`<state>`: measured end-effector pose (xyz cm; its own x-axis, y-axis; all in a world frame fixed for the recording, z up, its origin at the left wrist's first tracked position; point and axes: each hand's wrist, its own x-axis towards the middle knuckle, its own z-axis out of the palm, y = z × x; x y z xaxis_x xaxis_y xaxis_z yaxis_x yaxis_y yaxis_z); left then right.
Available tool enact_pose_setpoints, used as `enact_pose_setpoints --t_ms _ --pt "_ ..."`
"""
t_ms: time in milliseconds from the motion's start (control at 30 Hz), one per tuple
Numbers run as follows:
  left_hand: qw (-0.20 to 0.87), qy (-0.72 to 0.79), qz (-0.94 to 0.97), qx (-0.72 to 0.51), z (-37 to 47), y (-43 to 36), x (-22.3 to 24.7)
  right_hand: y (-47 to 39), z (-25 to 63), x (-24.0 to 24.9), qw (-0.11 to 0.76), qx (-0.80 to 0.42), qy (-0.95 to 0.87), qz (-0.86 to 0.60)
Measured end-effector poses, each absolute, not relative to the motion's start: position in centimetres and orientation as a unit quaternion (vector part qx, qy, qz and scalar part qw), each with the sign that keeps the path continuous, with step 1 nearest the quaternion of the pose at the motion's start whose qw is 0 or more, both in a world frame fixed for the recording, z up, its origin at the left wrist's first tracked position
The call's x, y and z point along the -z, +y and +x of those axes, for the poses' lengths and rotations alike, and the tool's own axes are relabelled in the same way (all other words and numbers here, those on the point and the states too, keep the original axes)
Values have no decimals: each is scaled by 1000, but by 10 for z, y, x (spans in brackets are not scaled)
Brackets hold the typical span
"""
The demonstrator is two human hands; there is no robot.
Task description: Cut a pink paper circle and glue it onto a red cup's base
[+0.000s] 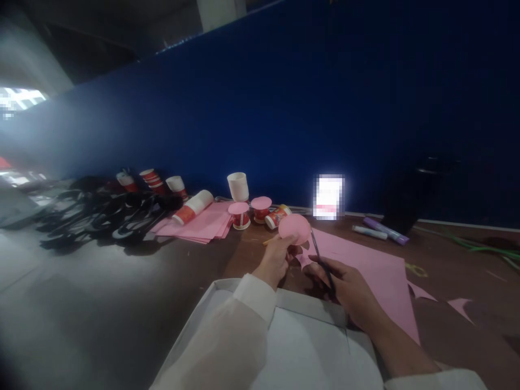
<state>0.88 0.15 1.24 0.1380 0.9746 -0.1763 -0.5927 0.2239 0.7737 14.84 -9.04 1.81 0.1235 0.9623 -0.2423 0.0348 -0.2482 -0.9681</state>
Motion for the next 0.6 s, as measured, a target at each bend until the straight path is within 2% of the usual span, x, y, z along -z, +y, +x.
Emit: enact_pose_setpoints --t_ms 600 --pt "691 370 287 -551 11 -3 -12 -92 141 -28 476 -523 -372 -601"
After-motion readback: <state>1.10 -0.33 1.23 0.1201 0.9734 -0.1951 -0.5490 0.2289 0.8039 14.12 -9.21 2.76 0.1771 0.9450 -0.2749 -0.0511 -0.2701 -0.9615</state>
